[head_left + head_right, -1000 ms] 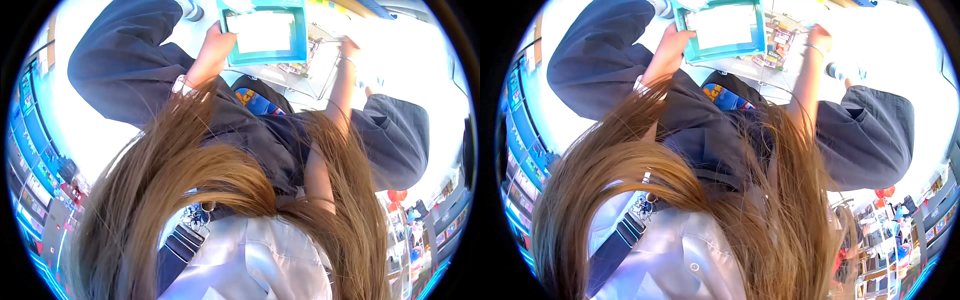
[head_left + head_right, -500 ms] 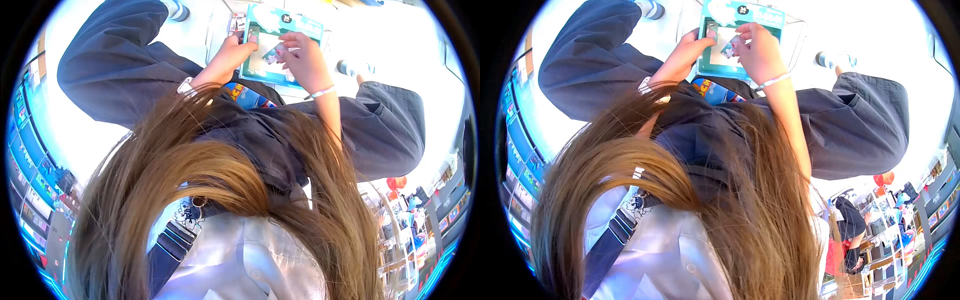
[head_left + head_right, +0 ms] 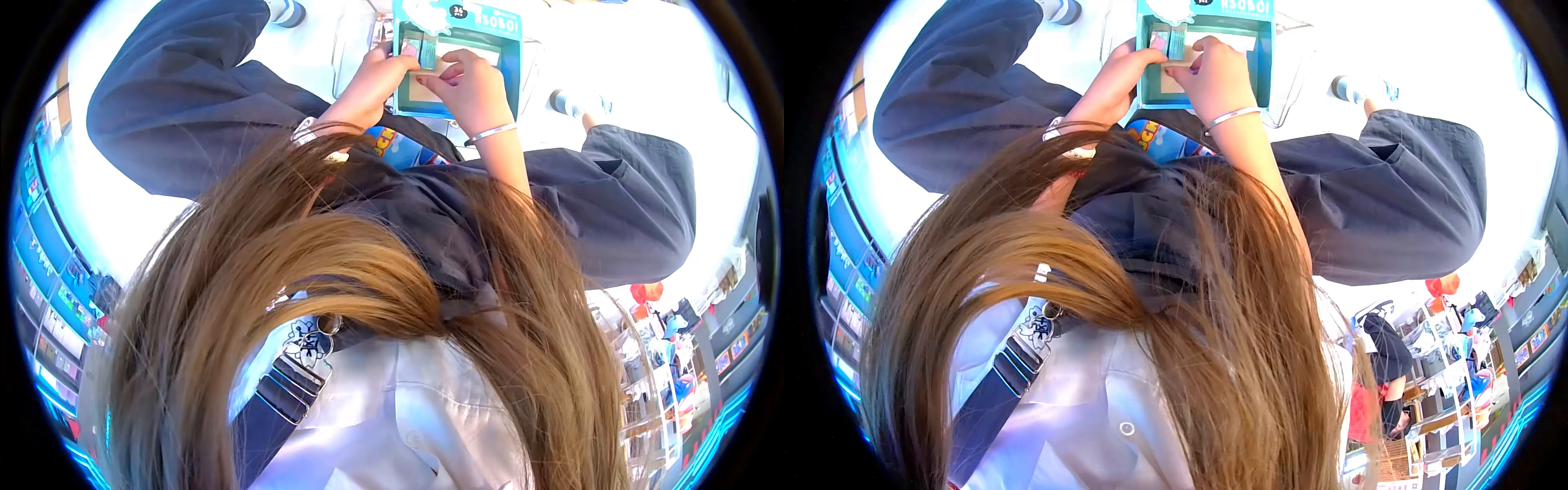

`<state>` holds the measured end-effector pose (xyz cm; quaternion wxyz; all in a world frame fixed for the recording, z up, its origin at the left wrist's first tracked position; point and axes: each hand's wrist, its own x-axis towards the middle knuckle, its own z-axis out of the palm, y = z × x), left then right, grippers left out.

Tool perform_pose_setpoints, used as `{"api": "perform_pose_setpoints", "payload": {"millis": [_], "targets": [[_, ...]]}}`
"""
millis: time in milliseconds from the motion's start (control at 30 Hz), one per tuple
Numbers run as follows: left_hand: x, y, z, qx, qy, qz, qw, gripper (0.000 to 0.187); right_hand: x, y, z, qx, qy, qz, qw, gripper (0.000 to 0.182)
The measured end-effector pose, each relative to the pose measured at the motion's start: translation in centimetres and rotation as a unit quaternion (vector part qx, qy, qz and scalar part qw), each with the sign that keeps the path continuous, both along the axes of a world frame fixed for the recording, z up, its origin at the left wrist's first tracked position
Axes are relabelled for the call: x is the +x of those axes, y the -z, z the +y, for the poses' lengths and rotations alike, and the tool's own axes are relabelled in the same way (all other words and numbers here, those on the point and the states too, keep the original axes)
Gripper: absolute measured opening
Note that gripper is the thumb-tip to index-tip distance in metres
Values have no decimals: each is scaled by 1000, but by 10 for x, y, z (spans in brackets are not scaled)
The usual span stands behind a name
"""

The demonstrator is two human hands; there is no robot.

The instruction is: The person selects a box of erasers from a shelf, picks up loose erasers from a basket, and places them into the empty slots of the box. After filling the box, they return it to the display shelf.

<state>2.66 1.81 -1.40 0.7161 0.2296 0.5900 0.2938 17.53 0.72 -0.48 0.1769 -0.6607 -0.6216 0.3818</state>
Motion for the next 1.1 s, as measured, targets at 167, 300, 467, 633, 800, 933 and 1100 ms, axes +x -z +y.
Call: {"api": "perform_pose_setpoints", "payload": {"millis": [167, 300, 467, 633, 800, 933, 1100], "targets": [[2, -1, -1, 65, 31, 27, 997, 28, -9, 8, 0, 14, 11, -8, 1000, 42], [1, 1, 0, 48, 19, 18, 999, 30, -5, 16, 3, -8, 41, 32, 999, 31], [1, 0, 0, 47, 14, 20, 999, 32, 5, 10, 9, -82, 62, 144, 984, 26], [-1, 4, 1, 54, 16, 19, 998, 33, -3, 7, 5, -9, 48, 26, 998, 21], [-3, 13, 1, 61, -6, 17, 998, 35, -14, 4, 4, -15, 145, 162, 976, 16], [-5, 14, 1, 69, 4, 22, 997, 38, -17, 6, 3, -12, 128, 147, 981, 15], [-2, 5, 1, 77, 5, 43, 996, 40, -16, 15, 2, 24, 60, 61, 996, 21]]}}
